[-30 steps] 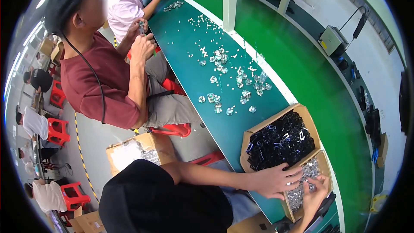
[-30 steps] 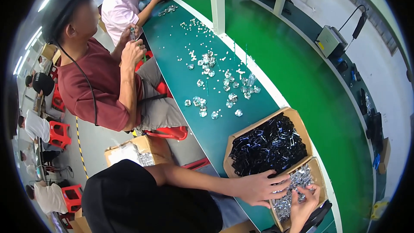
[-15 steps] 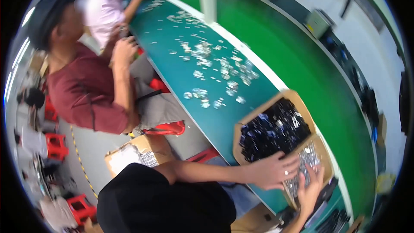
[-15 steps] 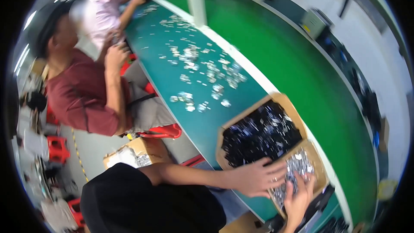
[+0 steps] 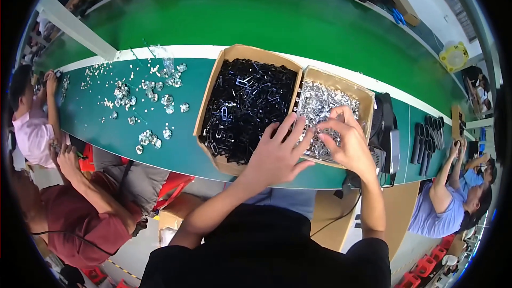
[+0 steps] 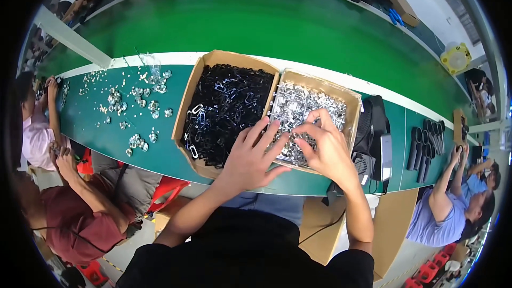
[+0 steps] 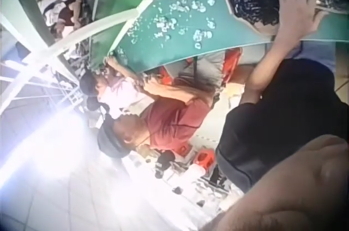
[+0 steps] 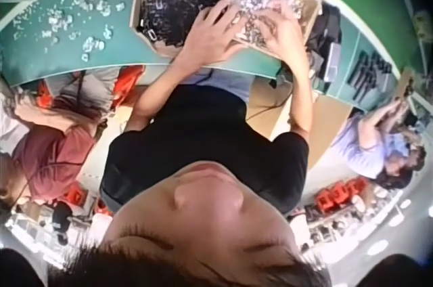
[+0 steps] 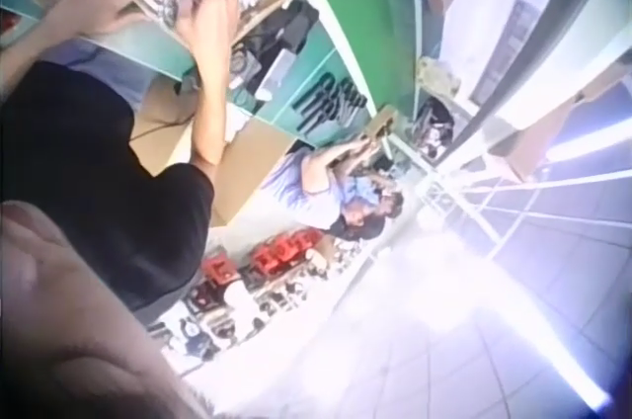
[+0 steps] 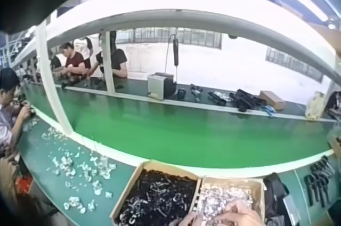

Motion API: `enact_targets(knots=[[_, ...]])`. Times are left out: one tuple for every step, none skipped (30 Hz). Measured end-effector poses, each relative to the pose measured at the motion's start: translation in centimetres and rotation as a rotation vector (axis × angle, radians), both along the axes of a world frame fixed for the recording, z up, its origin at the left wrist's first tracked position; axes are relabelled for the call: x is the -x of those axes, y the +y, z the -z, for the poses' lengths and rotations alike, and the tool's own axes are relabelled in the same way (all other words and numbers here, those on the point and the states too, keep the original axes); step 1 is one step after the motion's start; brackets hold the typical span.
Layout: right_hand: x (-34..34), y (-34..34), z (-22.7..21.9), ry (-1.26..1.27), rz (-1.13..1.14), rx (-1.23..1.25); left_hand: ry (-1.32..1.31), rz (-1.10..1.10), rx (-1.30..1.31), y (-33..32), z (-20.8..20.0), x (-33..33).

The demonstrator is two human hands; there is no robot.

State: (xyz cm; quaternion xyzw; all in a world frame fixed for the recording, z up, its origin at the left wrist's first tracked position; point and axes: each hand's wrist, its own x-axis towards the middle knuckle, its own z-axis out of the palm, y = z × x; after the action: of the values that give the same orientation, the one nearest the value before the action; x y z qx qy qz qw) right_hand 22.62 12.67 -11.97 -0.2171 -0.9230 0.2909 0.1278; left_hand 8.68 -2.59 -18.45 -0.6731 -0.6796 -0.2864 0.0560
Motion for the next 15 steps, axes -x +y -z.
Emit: enact_targets(knots=[[-0.2,0.1,0.6,0.076,-0.021,-0.059,-0.002,-0.001,0.005,-0.1,-0.1,0.0],[-0.3,0.0,0.7,0.075,-0.019,-0.061,-0.003,0.001,0.003,-0.1,-0.1,-0.1],[-0.5,-0.4,0.7,0.063,0.004,-0.053,-0.009,0.010,-0.003,-0.1,0.1,-0.2],[-0.6,-0.7,0.7,0.051,0.028,-0.045,-0.016,0.019,-0.009,0.0,0.2,-0.2],[-0.5,-1.3,0.2,-0.019,0.023,-0.045,-0.015,0.016,-0.005,-0.2,0.3,-0.1],[-0.4,-1.8,-0.2,-0.019,0.020,-0.041,-0.009,0.009,-0.004,-0.4,0.3,0.0],[-0.5,-2.3,-0.4,-0.066,0.002,-0.083,-0.003,0.003,-0.002,-0.5,0.4,0.0],[-0.6,-2.6,-0.6,-0.114,-0.010,-0.131,-0.003,0.006,-0.005,-0.4,0.4,0.1],[-0.9,-3.0,-0.3,-0.142,-0.014,-0.159,-0.013,0.012,0.000,-0.3,0.4,0.1],[-1.3,-3.1,-0.4,-0.143,-0.011,-0.160,-0.024,0.017,0.005,-0.2,0.4,0.1],[-1.8,-3.2,-0.6,-0.131,-0.057,-0.149,-0.032,0.015,0.007,-0.3,0.5,-0.1],[-2.0,-3.2,-0.8,-0.119,-0.104,-0.137,-0.033,0.017,0.009,-0.3,0.4,0.0],[-1.8,-3.1,-1.3,-0.142,-0.096,-0.178,-0.011,0.010,0.004,-0.2,0.3,0.2],[-1.7,-2.9,-1.2,-0.146,-0.092,-0.175,0.009,0.006,0.000,-0.1,0.2,0.2],[-1.4,-2.7,-1.1,-0.111,0.010,-0.146,0.010,0.006,0.003,0.0,0.1,0.3]])
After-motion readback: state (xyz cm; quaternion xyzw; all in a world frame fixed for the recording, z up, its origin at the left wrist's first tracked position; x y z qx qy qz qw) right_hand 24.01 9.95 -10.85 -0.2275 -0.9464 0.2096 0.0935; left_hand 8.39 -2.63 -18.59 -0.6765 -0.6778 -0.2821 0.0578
